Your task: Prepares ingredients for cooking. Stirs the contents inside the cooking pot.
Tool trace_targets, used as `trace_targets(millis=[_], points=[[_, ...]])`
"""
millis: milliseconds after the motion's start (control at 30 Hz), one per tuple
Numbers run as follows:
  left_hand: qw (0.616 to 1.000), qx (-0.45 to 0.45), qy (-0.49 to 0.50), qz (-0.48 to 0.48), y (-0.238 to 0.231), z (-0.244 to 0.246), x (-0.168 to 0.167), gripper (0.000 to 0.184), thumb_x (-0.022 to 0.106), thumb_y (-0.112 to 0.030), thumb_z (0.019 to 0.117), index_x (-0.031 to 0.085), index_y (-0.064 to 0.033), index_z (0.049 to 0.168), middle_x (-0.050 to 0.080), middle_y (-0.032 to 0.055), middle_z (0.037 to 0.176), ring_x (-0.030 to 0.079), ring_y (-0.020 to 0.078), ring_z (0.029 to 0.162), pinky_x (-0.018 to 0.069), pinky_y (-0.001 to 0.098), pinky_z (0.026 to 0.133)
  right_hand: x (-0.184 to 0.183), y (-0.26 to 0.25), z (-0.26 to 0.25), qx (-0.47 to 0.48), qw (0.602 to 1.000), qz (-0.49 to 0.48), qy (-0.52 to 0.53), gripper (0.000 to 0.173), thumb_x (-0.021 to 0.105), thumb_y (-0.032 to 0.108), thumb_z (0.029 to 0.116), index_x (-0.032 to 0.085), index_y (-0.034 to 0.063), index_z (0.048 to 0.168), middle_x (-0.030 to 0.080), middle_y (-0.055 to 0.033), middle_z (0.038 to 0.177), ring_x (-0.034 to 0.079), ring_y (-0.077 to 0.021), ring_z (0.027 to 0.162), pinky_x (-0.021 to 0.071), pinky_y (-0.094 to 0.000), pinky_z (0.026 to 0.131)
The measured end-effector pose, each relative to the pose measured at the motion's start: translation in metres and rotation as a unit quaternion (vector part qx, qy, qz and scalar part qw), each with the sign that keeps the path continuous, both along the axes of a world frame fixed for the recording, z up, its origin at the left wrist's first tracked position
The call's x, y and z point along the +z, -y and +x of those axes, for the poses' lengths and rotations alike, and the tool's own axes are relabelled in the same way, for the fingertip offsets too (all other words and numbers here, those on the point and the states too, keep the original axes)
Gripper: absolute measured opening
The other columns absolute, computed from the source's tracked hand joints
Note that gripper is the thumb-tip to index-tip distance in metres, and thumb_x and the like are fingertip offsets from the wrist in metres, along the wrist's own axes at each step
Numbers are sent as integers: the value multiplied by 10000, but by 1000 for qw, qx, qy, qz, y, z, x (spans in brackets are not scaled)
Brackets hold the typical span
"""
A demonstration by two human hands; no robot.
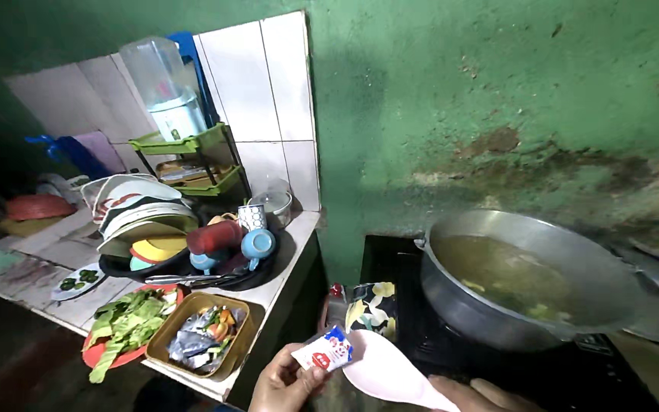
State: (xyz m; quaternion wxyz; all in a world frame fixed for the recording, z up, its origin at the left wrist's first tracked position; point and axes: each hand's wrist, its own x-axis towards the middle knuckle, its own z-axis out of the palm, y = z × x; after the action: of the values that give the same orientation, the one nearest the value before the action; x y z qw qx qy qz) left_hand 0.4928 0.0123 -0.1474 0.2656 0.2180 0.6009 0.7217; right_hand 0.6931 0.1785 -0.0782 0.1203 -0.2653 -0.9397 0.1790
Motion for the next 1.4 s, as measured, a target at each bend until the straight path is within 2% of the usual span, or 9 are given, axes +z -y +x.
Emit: trace_targets(millis=[100,233,400,567,1400], points=[[997,-9,-64,-48,3,1,6,264,680,33,891,641,1,1150,753,34,953,738,129,817,631,305,751,-1,2,-2,9,1000,7,-2,298,701,220,947,766,35,1172,733,-231,937,722,-429,840,574,-589,699],[986,-22,-123,-114,8,-4,9,267,711,-34,896,661,-5,1157,753,35,943,738,124,804,632,299,756,-4,0,-2,18,1000,-5,10,300,684,223,958,763,36,1180,736,-233,971,722,-439,874,573,-599,727],[975,-31,-151,-161,11,-11,13,251,730,-72,894,685,-38,1138,760,13,921,739,111,781,632,272,737,-8,0,-2,33,999,-7,1,289,699,225,948,771,42,1160,737,-216,941,726,-412,846,580,-570,710],[970,-48,-147,-186,13,-13,17,253,724,-85,899,687,-43,1145,762,13,928,739,103,793,629,266,743,-7,0,-1,37,999,-15,11,294,694,235,950,770,53,1169,741,-204,947,729,-397,864,585,-556,728],[939,-53,-190,-280,9,-18,20,198,735,-213,891,720,-91,1046,759,-27,867,735,73,766,629,261,726,-15,0,-1,31,999,-7,38,299,676,286,962,777,111,1183,745,-162,939,734,-355,817,583,-534,659]])
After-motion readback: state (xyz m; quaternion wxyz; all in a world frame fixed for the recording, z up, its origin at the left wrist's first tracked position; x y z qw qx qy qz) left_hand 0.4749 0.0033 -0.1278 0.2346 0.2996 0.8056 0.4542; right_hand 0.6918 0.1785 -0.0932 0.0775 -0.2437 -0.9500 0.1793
